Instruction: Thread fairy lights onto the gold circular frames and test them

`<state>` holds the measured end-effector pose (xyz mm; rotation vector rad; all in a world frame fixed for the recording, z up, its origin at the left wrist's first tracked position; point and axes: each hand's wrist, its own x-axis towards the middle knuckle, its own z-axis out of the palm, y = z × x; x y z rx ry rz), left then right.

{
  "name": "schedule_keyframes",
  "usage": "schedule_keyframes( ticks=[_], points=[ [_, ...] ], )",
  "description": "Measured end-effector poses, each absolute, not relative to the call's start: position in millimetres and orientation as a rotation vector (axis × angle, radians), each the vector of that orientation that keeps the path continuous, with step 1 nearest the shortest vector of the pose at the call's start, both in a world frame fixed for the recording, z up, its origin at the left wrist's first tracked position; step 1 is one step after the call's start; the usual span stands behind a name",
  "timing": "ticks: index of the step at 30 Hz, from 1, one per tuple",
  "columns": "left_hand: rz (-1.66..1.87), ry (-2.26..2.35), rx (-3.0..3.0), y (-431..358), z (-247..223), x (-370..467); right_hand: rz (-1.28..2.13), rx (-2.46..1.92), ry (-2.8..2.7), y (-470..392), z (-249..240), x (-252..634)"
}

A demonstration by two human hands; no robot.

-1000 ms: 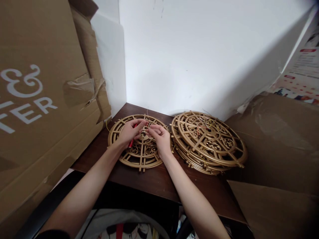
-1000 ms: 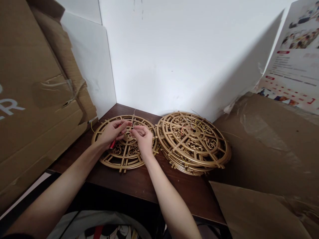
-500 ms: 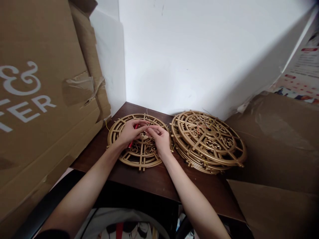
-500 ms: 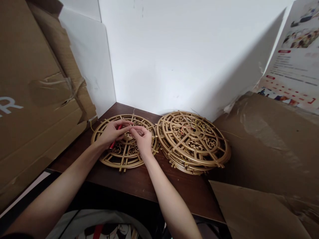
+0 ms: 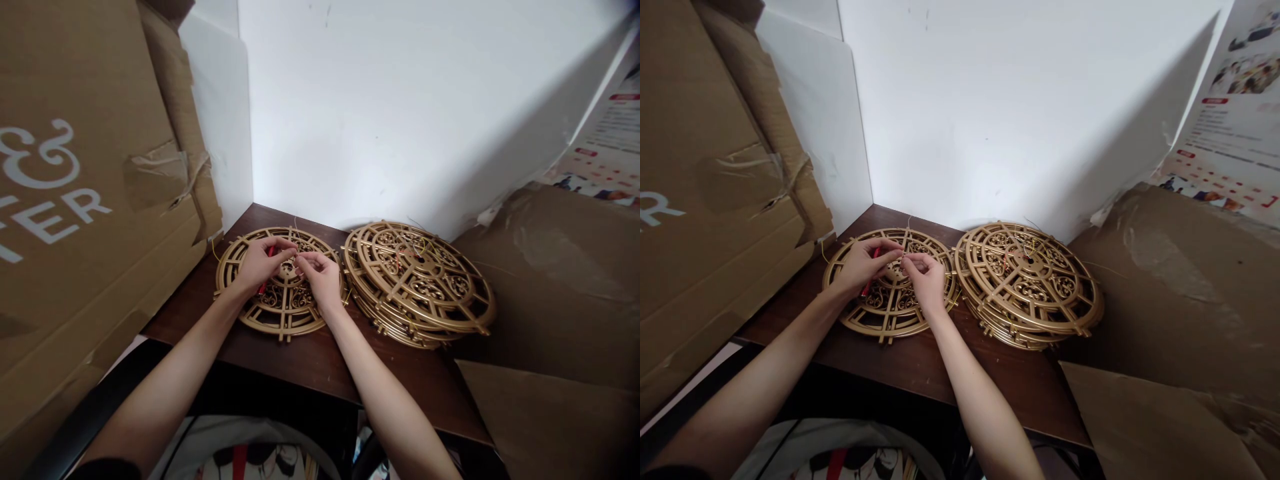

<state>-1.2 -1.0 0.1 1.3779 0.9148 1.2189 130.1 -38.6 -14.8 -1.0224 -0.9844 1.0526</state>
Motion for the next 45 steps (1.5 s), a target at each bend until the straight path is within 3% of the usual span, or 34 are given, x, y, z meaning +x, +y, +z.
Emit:
schedule_keyframes(
  ticks=[16,24,45],
  points=[
    [1.229,0.89,1.629,-3.4,1.8,0.4,1.304,-0.93,-0.64,-36.5,-13.1,131.2],
    [1.284,0.737,1.067,-0.7,2.1,3.7,1.276,-0.929,-0.713,-36.0,-16.0,129.8],
    [1.206,0.656,1.01,-0.2,1.9,3.2,1.344,-0.802,-0.526,-29.7,-18.6,132.1]
  ],
)
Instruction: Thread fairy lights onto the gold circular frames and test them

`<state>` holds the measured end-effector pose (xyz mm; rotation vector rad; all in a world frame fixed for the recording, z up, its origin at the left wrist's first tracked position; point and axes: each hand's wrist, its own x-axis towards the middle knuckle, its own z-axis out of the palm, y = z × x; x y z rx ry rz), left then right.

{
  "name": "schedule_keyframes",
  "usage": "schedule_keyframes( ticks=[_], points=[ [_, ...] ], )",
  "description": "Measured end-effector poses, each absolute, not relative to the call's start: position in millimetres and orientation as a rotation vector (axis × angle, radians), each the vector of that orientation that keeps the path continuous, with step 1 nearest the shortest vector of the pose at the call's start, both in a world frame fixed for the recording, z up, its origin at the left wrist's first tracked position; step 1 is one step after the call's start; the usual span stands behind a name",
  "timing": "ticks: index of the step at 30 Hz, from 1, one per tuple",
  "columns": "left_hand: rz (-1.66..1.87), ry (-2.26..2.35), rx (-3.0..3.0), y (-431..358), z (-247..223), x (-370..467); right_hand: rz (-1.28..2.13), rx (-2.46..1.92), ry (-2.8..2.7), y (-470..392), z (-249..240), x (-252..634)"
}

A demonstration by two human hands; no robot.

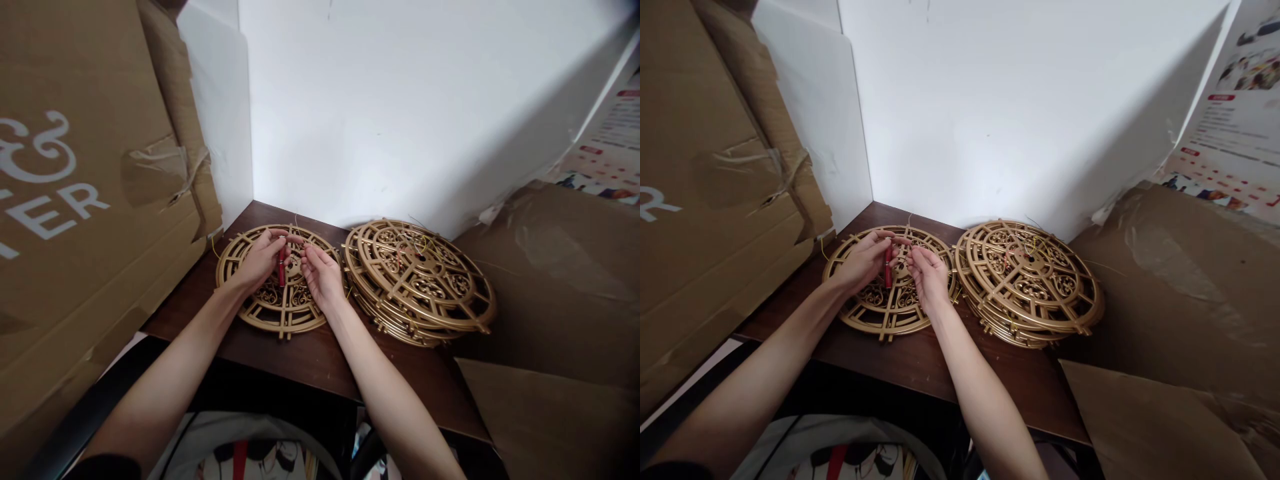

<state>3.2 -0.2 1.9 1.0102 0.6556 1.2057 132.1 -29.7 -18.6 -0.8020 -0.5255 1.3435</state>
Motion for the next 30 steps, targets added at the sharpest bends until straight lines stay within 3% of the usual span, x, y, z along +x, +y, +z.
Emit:
schedule_keyframes(
  ticks=[11,30],
  points=[
    [1.111,0.767,1.38,-3.5,2.8,-4.0,1.312,-0.804,-0.589,-32.3,-16.0,129.5],
    [1.108,0.775,1.491,-7.0,7.5,-2.4,1.259,-0.834,-0.639,-33.3,-14.8,128.5]
  ],
)
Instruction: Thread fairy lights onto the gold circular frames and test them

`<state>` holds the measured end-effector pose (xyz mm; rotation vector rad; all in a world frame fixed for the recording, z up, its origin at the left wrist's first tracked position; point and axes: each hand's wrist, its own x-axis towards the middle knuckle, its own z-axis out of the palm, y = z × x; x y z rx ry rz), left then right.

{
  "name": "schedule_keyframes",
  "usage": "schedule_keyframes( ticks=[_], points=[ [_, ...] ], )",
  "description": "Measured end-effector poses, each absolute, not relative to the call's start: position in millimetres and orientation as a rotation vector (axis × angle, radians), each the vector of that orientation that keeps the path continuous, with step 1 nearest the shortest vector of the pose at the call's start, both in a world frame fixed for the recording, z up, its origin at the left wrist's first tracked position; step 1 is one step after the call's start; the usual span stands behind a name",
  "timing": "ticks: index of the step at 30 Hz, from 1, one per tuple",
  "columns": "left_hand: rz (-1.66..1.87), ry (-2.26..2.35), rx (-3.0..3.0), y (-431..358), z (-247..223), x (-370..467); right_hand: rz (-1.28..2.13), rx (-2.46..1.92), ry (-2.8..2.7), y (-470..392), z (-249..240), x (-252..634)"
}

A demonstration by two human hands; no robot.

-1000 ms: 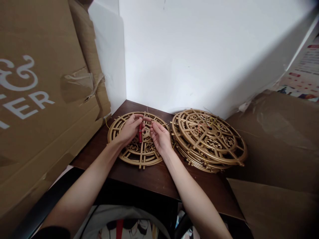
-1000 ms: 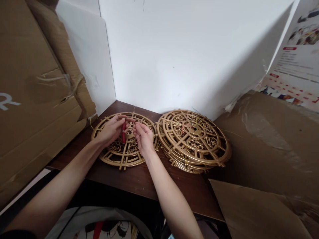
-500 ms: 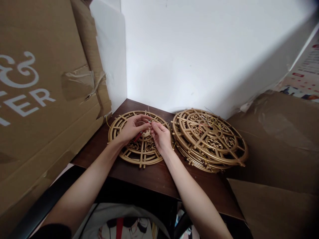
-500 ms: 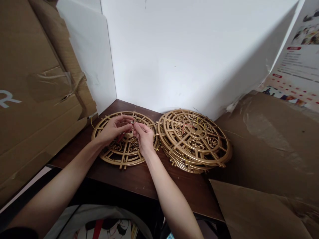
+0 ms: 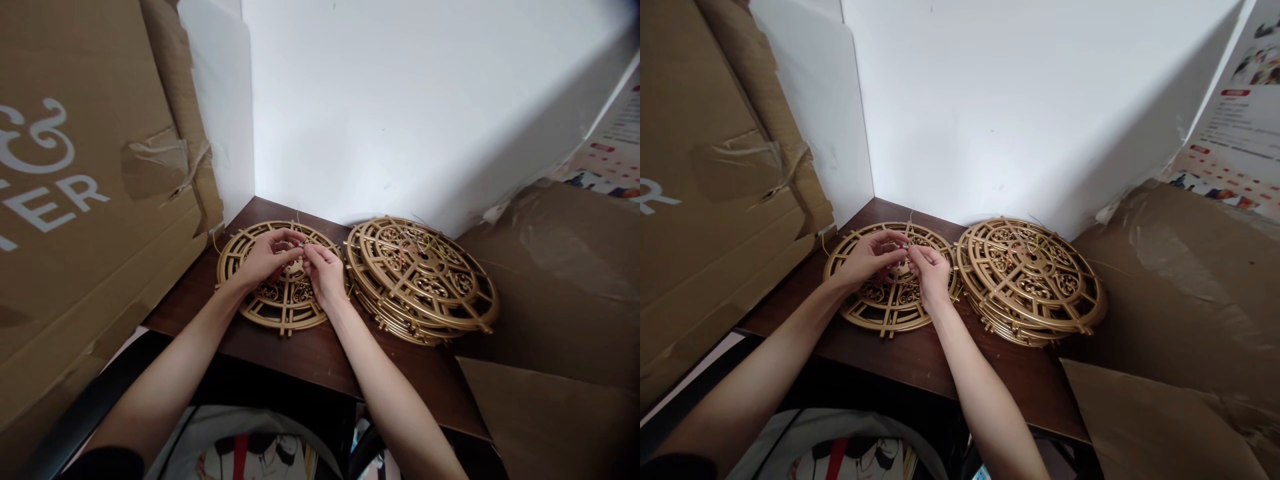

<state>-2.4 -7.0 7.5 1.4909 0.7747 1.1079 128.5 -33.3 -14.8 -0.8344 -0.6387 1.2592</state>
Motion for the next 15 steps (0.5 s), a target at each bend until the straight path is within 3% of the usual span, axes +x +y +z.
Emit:
schedule_keyframes(
  ticks=[15],
  points=[
    [1.107,0.797,1.487,-9.6,10.3,-1.3,1.242,-0.856,-0.669,-34.0,-16.2,129.6]
  ],
)
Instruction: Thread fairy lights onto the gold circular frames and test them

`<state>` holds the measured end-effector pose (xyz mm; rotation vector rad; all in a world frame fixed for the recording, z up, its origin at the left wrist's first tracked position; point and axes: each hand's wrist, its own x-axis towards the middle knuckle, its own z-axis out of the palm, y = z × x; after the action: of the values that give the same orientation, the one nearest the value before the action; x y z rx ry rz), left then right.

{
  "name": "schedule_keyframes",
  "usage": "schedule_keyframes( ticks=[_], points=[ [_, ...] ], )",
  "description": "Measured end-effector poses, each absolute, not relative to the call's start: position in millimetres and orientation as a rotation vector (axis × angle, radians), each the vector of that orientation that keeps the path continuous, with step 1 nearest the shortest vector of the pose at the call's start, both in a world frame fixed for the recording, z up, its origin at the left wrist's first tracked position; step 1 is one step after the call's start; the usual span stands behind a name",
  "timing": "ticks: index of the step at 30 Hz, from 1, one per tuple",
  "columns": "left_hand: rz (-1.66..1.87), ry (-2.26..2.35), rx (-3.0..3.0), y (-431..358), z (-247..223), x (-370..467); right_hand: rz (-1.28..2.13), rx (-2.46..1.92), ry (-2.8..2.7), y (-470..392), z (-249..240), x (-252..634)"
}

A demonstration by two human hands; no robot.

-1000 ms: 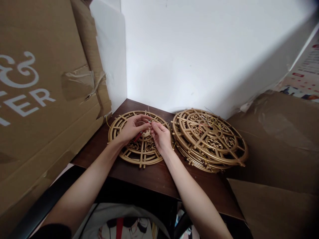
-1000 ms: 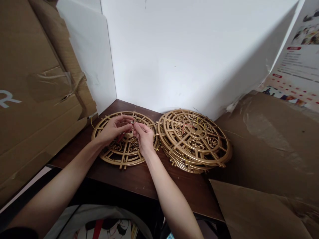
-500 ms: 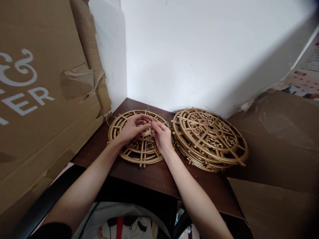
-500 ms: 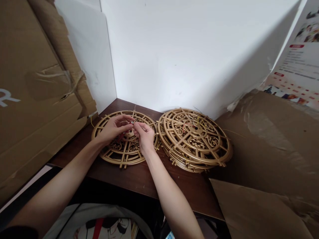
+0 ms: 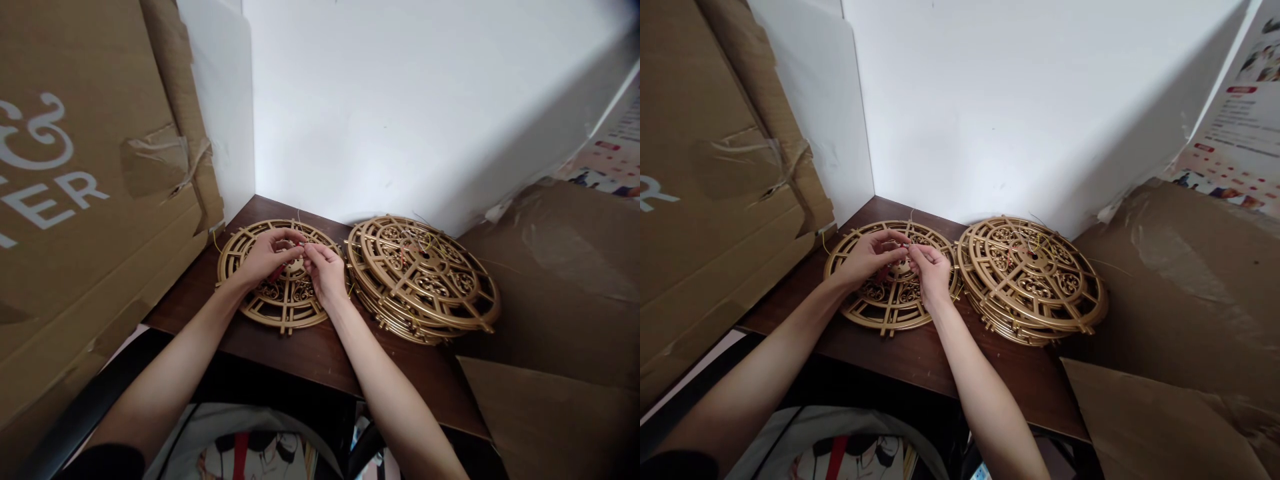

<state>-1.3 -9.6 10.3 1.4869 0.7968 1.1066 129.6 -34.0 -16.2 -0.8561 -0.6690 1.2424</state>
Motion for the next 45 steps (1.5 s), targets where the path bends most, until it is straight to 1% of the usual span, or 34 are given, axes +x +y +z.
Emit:
schedule_keyframes(
  ticks=[14,31,45],
  points=[
    [1.108,0.803,1.551,-10.4,11.7,-1.6,1.234,-0.856,-0.691,-34.8,-16.1,129.4],
    [1.114,0.814,1.423,-10.2,10.6,-1.0,1.217,-0.843,-0.687,-35.2,-15.9,129.0],
    [1.148,0.854,1.528,-8.1,7.7,-0.4,1.216,-0.856,-0.699,-34.2,-17.7,129.4]
  ],
)
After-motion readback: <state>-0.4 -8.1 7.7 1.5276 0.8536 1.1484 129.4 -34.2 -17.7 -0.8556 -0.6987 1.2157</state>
